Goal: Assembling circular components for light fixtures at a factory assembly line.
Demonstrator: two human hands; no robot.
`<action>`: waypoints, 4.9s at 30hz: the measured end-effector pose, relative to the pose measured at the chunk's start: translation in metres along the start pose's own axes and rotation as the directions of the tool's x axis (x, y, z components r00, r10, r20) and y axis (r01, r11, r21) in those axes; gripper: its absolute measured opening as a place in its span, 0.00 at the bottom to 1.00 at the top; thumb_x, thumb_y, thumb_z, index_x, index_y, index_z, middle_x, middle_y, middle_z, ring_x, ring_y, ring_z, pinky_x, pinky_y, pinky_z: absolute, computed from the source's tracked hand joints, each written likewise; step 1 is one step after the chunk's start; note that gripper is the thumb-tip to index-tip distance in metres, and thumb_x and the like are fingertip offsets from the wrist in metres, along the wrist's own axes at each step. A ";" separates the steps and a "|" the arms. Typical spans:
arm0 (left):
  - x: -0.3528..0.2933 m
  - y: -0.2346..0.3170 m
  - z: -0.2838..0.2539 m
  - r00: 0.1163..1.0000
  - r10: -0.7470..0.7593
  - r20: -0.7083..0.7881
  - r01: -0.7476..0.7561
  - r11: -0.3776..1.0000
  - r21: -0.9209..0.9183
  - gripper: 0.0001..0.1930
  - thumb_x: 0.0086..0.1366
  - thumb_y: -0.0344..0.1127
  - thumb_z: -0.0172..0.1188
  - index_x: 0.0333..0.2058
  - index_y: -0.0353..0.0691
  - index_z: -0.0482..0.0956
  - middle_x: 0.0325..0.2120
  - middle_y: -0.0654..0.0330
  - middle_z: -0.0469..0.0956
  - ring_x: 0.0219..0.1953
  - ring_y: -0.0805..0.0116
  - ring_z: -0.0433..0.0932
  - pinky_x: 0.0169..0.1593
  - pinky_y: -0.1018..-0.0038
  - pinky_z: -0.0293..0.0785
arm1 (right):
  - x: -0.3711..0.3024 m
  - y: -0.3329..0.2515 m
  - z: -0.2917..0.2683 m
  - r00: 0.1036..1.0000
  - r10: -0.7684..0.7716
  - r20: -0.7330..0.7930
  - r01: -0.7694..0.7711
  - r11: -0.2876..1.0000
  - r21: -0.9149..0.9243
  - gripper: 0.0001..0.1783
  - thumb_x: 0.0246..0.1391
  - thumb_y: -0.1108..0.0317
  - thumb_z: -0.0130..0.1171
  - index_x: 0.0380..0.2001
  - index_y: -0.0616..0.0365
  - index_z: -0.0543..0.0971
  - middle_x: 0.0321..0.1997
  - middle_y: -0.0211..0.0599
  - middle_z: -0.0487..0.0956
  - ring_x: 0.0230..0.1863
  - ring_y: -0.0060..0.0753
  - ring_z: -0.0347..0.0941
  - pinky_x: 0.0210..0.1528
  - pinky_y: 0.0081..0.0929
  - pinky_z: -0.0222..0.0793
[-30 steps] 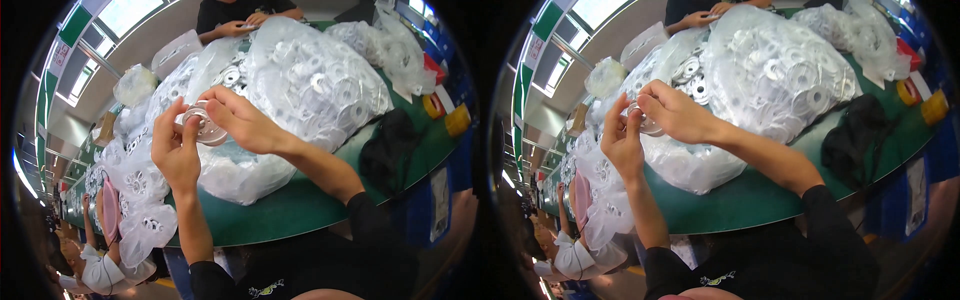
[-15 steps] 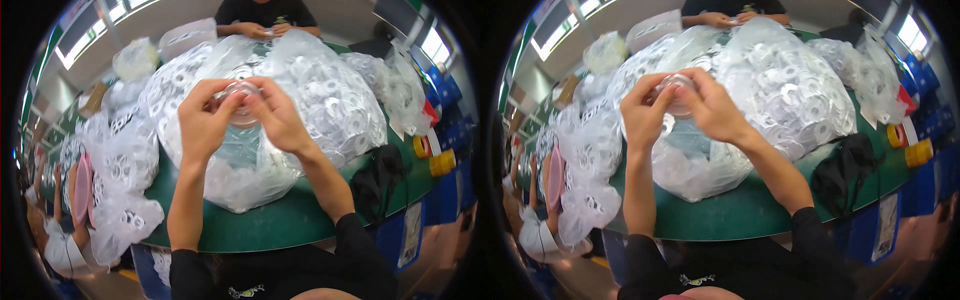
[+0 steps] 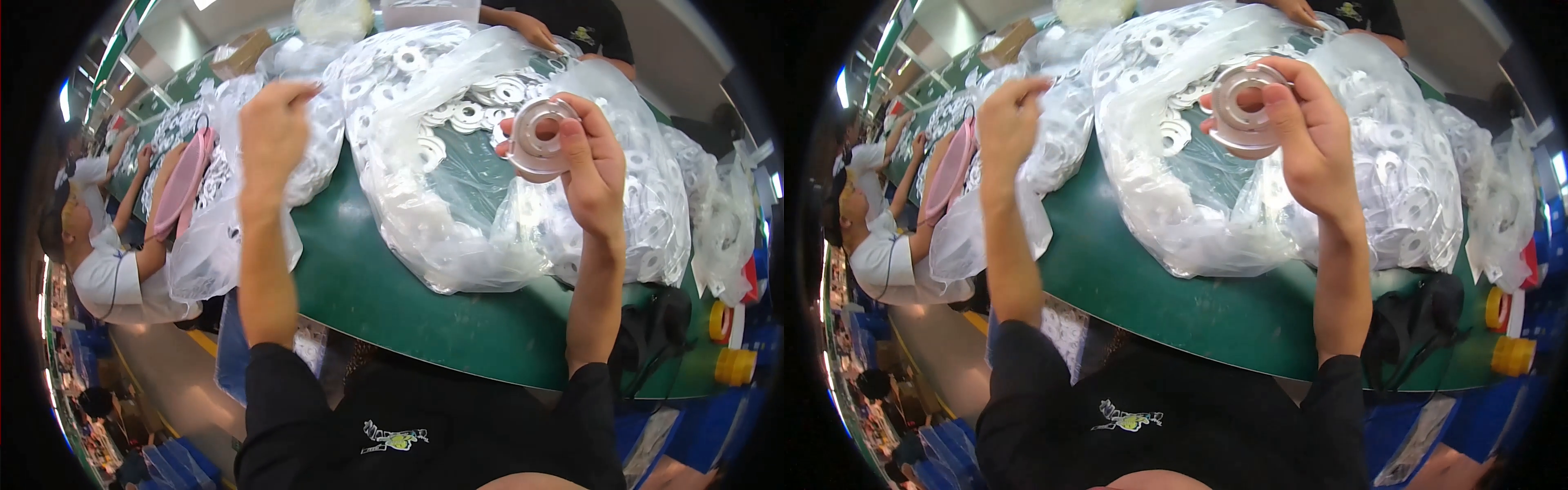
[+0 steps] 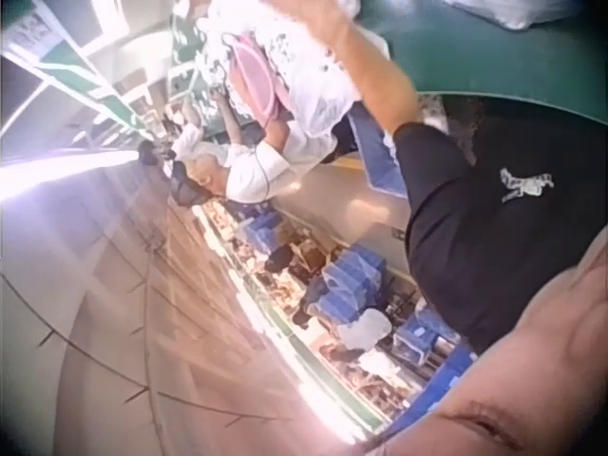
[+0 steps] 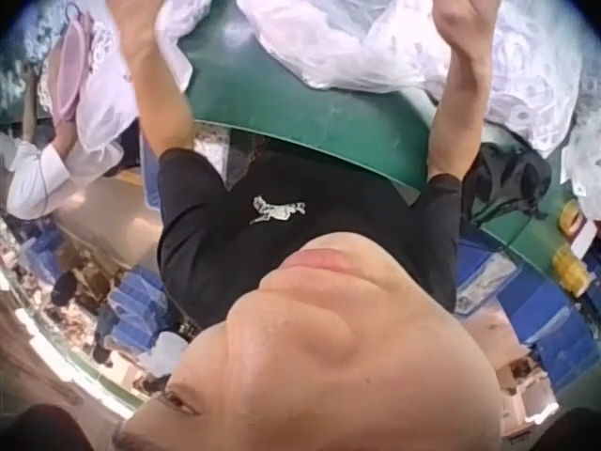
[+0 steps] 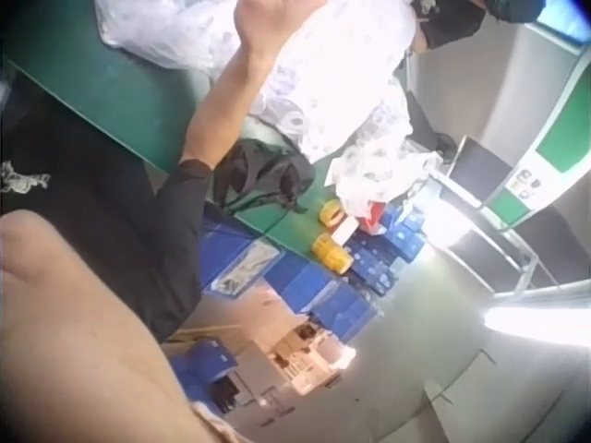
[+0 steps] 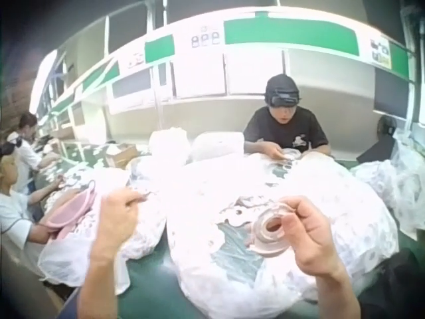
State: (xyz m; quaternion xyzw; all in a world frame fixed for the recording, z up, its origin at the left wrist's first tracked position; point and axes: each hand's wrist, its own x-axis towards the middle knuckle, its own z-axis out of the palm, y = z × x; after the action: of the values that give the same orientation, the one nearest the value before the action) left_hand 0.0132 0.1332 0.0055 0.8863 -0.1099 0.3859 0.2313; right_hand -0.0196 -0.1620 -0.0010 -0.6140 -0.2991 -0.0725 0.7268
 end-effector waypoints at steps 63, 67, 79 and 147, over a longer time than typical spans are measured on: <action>0.020 -0.101 -0.069 0.731 -0.109 0.674 -0.122 0.950 0.287 0.08 0.51 0.31 0.55 0.31 0.38 0.75 0.21 0.51 0.74 0.24 0.62 0.75 0.32 0.72 0.69 | -0.009 -0.004 -0.002 0.996 -0.043 0.080 0.053 0.989 -0.136 0.13 0.56 0.68 0.44 0.41 0.64 0.69 0.32 0.32 0.74 0.36 0.20 0.69 0.41 0.16 0.63; 0.032 -0.079 -0.070 0.398 -0.366 0.842 -0.046 0.908 0.416 0.08 0.47 0.29 0.56 0.29 0.36 0.78 0.22 0.54 0.76 0.24 0.66 0.76 0.30 0.73 0.71 | -0.009 -0.004 0.000 0.995 0.002 0.104 0.012 0.991 -0.137 0.13 0.56 0.68 0.43 0.41 0.64 0.69 0.32 0.32 0.74 0.36 0.20 0.69 0.40 0.17 0.64; 0.042 -0.077 -0.048 0.347 -0.192 0.918 -0.347 0.883 0.317 0.10 0.42 0.26 0.60 0.28 0.36 0.79 0.23 0.49 0.77 0.26 0.58 0.77 0.34 0.73 0.72 | -0.007 -0.003 -0.008 0.981 0.033 0.190 0.020 0.963 -0.268 0.11 0.57 0.69 0.41 0.41 0.63 0.67 0.32 0.33 0.72 0.36 0.19 0.67 0.40 0.17 0.63; 0.001 0.138 0.067 0.980 0.059 0.192 0.199 -0.163 -0.966 0.09 0.51 0.23 0.60 0.34 0.32 0.75 0.37 0.56 0.72 0.30 0.73 0.73 0.35 0.83 0.69 | -0.009 -0.012 0.003 0.946 -0.311 -0.092 0.308 0.950 -0.052 0.16 0.57 0.68 0.44 0.44 0.68 0.67 0.43 0.39 0.71 0.45 0.24 0.67 0.48 0.20 0.63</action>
State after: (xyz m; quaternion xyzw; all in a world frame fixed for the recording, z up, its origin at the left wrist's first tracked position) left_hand 0.0052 -0.0202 0.0112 0.4313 -0.3354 0.0760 0.8341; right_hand -0.0339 -0.1646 0.0044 -0.5685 -0.3540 -0.2215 0.7088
